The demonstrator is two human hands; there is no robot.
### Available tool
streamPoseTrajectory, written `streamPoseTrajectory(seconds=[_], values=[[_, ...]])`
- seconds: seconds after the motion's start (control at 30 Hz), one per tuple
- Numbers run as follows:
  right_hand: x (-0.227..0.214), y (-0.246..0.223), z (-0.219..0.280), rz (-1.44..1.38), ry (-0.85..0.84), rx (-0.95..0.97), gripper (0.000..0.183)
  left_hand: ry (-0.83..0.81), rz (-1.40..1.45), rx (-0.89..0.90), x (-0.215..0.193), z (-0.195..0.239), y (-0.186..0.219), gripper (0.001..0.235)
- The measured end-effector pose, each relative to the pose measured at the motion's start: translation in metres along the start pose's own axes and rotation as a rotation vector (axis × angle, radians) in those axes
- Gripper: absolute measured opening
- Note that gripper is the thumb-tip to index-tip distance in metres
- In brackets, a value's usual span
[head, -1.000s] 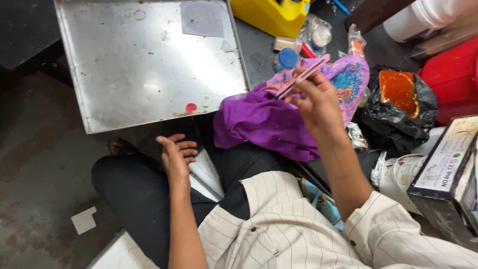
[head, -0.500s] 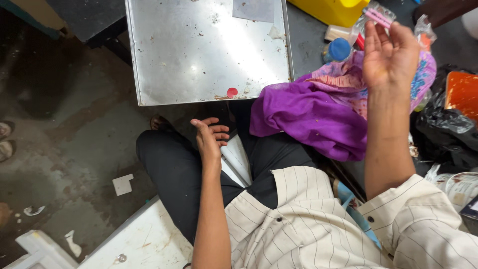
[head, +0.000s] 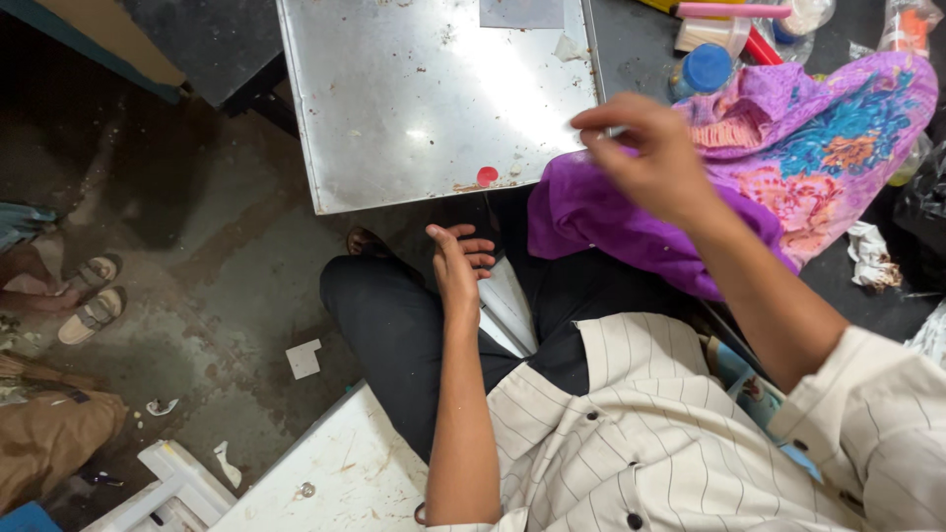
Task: The person cleans a red-handled peeler with a purple cloth, then wipes a pink disposable razor with the same cloth. They test the razor on their palm, handle a small card, and finally wipe a metal tray with the cloth.
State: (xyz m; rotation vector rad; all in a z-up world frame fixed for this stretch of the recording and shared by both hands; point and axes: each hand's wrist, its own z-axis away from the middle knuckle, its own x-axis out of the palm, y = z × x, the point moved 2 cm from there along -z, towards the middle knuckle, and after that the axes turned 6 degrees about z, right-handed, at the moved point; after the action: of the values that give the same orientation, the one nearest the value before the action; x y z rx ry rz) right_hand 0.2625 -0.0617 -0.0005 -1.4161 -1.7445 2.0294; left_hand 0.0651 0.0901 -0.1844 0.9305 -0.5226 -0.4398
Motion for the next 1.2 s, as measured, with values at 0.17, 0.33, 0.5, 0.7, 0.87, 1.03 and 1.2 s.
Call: streamPoseTrajectory(seconds=[0.17,0.33,0.5,0.7,0.87,1.03,1.2], values=[[0.057,-0.039,-0.028,0.500,-0.174,-0.392,0.027,0.033,0.011,0.035,-0.006,0.007,0.006,0.089],[0.095,-0.046,-0.038,0.723,-0.220,-0.381,0.025,0.056,0.047,0.042,-0.016,0.015,0.013,0.087],[0.094,-0.048,-0.037,0.744,-0.248,-0.372,0.013,0.045,0.060,0.047,-0.013,0.020,0.021,0.085],[0.068,-0.034,-0.043,0.421,-0.094,-0.254,0.012,0.018,0.044,0.042,-0.014,0.020,0.021,0.085],[0.021,0.003,-0.053,0.332,0.125,-0.185,0.009,0.040,0.110,0.065,-0.013,0.019,0.020,0.083],[-0.032,0.030,-0.048,0.256,0.179,-0.195,0.006,0.033,0.079,0.064,-0.009,0.018,0.021,0.079],[-0.053,0.052,-0.058,0.675,0.189,-0.372,0.030,0.047,0.032,0.065,-0.014,0.016,0.010,0.078]])
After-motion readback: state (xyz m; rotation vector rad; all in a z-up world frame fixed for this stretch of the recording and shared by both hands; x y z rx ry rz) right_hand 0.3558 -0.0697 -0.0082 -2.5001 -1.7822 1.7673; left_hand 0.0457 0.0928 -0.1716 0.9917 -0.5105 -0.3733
